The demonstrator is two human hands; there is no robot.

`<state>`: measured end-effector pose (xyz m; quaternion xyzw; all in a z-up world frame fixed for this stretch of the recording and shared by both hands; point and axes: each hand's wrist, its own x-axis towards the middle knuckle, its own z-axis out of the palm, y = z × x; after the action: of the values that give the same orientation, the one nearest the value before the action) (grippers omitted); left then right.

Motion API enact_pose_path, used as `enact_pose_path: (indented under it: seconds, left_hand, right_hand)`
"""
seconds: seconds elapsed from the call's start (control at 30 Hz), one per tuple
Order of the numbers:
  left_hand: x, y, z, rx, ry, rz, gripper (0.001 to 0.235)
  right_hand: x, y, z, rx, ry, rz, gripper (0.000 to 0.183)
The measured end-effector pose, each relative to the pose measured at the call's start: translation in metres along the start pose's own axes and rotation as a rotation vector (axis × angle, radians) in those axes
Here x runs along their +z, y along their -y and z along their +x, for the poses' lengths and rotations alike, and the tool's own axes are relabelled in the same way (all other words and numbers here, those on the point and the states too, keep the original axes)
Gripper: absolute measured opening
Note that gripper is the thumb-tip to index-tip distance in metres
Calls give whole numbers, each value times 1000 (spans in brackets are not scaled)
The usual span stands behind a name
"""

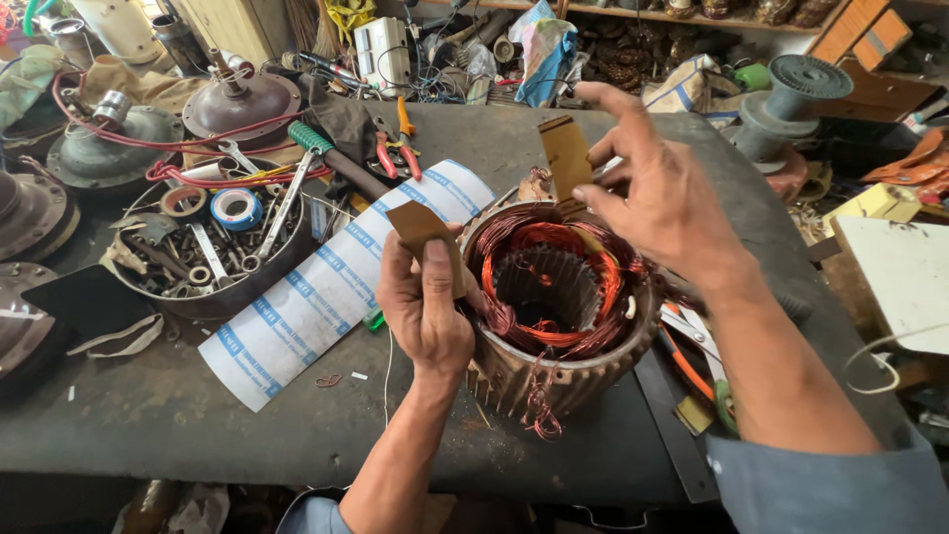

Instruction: The person inserts and adjusts small cardboard spacers between copper windings in a motor stator. They cut a strip of cardboard with scissors, then place the pieces into the stator slots to separate the windings.

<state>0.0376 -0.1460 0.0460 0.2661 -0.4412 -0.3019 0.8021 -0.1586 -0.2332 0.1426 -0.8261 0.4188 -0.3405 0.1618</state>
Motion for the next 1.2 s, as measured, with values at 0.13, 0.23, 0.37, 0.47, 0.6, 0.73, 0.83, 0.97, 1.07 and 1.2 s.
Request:
enact_pose_path:
  seconds: [0.13, 0.23, 0.37, 0.47, 0.6, 0.73, 0.83, 0.97, 1.07, 1.2]
  left_hand:
    - [0, 4, 5, 33, -7, -41, 24]
    - [-2, 8, 13, 3, -15, -95, 24]
    - [-7, 15, 31, 3, 5, -128, 23]
    - [-11, 17, 38, -18, 13, -76, 22]
    - [-13, 13, 30, -29, 24, -106, 22]
    - [-12, 13, 26, 4, 40, -182, 23]
    - [-13, 12, 26, 16, 39, -172, 23]
    - [-14, 12, 24, 5, 23, -170, 23]
    - [-12, 13, 24, 4, 20, -182, 23]
    - [-12, 13, 23, 13, 28, -191, 23]
  right_hand:
    - [13, -8, 11, -105, -13, -29, 44]
    - [16, -13, 16, -129, 7, -59, 34]
    - [14, -15, 18, -86, 76, -100, 31]
    - [14, -14, 19, -82, 94, -110, 28]
    - [14, -13, 22, 73, 166, -143, 32]
    - [16, -13, 19, 99, 184, -76, 25]
    - [13, -12, 12, 55, 125, -35, 24]
    - [18, -11, 6, 94, 76, -99, 24]
    - [19, -17, 4, 104, 46, -134, 24]
    - [21, -28, 2, 87, 24, -48, 25]
